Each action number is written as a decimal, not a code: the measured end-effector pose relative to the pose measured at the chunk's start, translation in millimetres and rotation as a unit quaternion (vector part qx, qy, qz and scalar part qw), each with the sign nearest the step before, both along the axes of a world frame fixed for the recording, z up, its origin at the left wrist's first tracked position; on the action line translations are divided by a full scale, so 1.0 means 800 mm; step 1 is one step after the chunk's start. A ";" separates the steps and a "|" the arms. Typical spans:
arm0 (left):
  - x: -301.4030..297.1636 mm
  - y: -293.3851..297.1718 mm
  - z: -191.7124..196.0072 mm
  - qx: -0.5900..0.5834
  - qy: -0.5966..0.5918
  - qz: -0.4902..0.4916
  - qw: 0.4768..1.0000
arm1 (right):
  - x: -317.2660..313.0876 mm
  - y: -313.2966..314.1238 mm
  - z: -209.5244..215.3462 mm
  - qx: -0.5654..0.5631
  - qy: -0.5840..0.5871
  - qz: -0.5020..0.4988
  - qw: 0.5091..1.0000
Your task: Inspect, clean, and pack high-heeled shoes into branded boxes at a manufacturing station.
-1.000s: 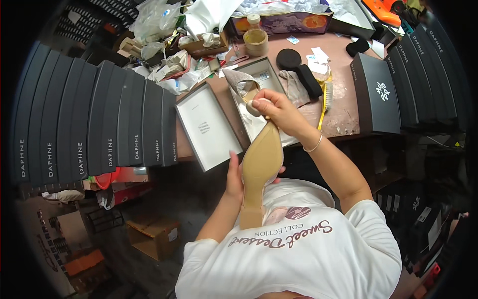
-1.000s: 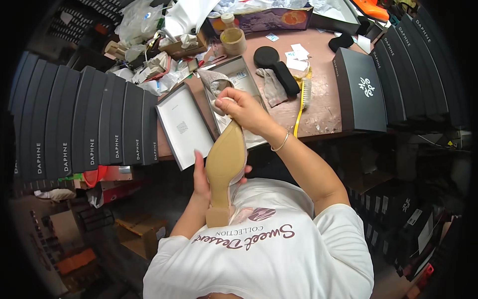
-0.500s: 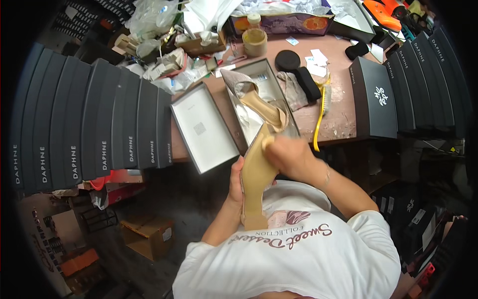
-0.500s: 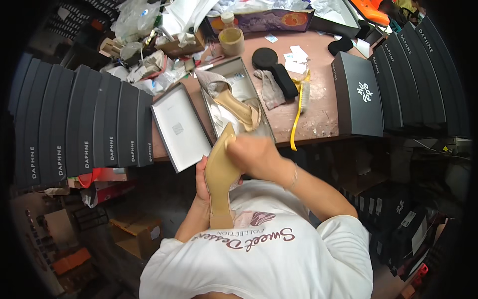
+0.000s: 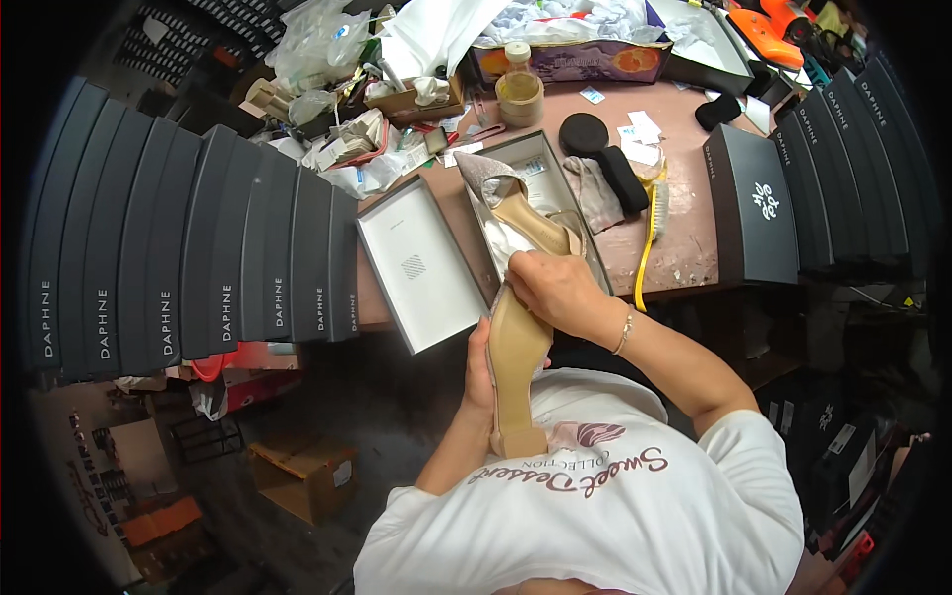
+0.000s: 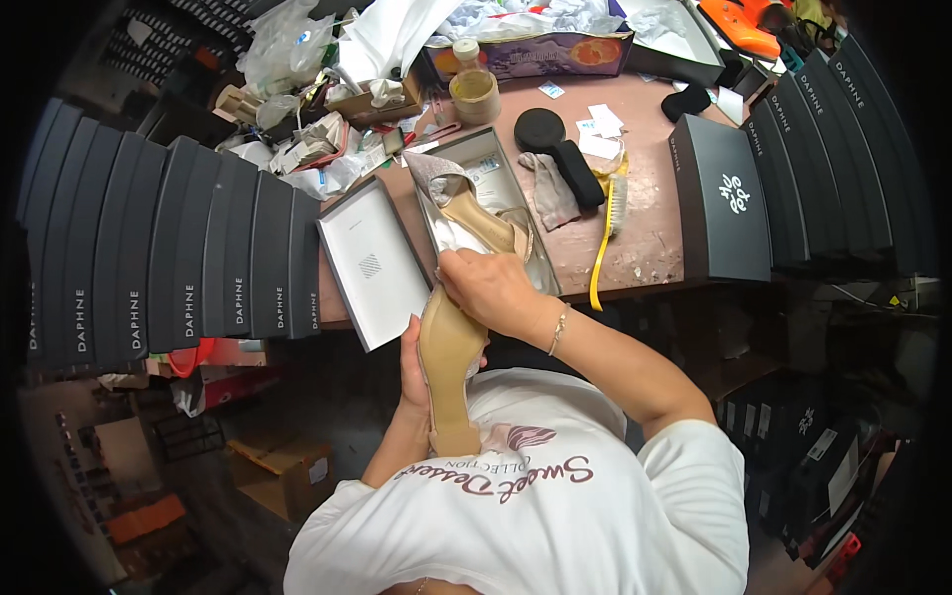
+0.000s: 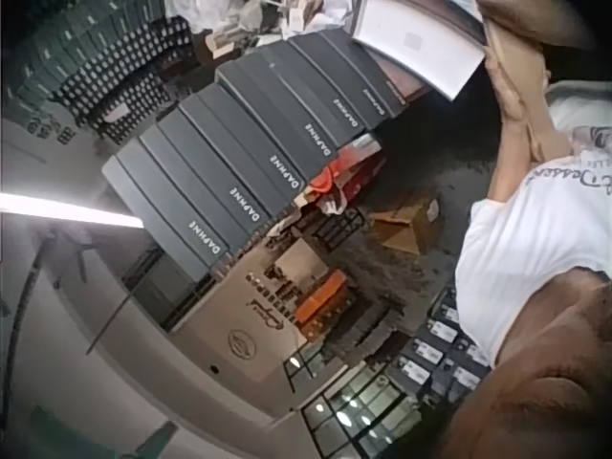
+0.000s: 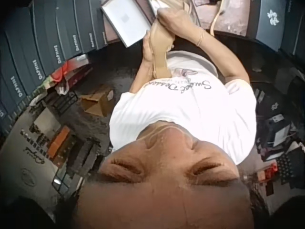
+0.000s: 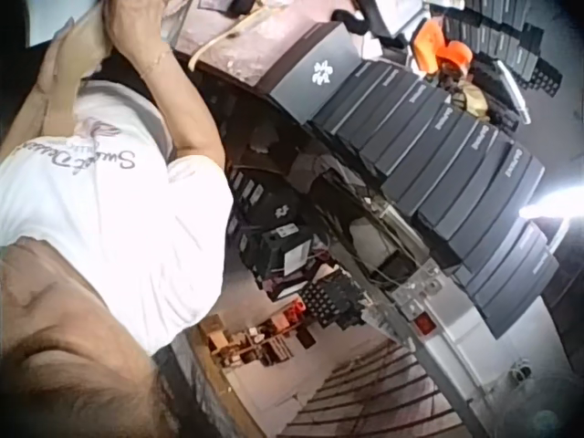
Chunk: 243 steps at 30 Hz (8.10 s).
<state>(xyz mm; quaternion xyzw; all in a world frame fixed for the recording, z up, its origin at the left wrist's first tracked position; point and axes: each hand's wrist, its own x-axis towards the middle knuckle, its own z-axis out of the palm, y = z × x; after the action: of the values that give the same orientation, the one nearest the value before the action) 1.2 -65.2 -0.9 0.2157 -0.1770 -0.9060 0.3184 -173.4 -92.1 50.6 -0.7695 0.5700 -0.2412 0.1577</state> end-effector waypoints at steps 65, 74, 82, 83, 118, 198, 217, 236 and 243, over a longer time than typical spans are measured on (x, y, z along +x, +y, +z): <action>0.000 -0.005 0.026 0.050 -0.082 0.100 0.990 | 0.043 0.003 0.010 -0.069 0.037 0.091 0.993; -0.004 -0.007 0.029 0.002 -0.117 0.071 0.991 | 0.028 -0.026 0.002 0.022 0.023 0.035 0.999; 0.011 -0.021 -0.014 -0.022 0.140 -0.034 0.989 | 0.011 0.003 0.008 -0.025 0.017 0.058 0.998; 0.011 -0.016 -0.016 -0.010 0.084 -0.016 0.996 | 0.006 0.004 0.006 -0.019 0.018 0.049 0.998; -0.006 -0.020 0.012 -0.008 -0.023 0.013 1.000 | 0.013 -0.005 -0.002 -0.083 0.056 0.055 0.993; 0.073 -0.141 0.059 -0.046 -0.207 0.010 0.977 | -0.082 0.055 -0.041 0.210 -0.317 -0.029 0.924; 0.081 -0.125 0.093 -0.160 -0.153 -0.091 0.971 | -0.032 0.064 -0.031 0.217 -0.227 0.058 0.948; 0.030 -0.106 0.068 -0.133 -0.262 0.093 0.951 | -0.202 -0.043 -0.050 -0.039 -0.231 -0.267 0.935; -0.035 -0.090 0.058 -0.074 -0.249 0.112 0.959 | -0.307 -0.173 -0.109 0.049 0.062 -0.309 0.948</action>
<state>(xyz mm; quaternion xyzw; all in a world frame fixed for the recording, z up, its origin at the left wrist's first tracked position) -26.9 -136.9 45.7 0.4285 -0.2920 -0.7664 0.3792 -418.8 -230.4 -36.3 -0.5603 0.7997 -0.2013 0.0774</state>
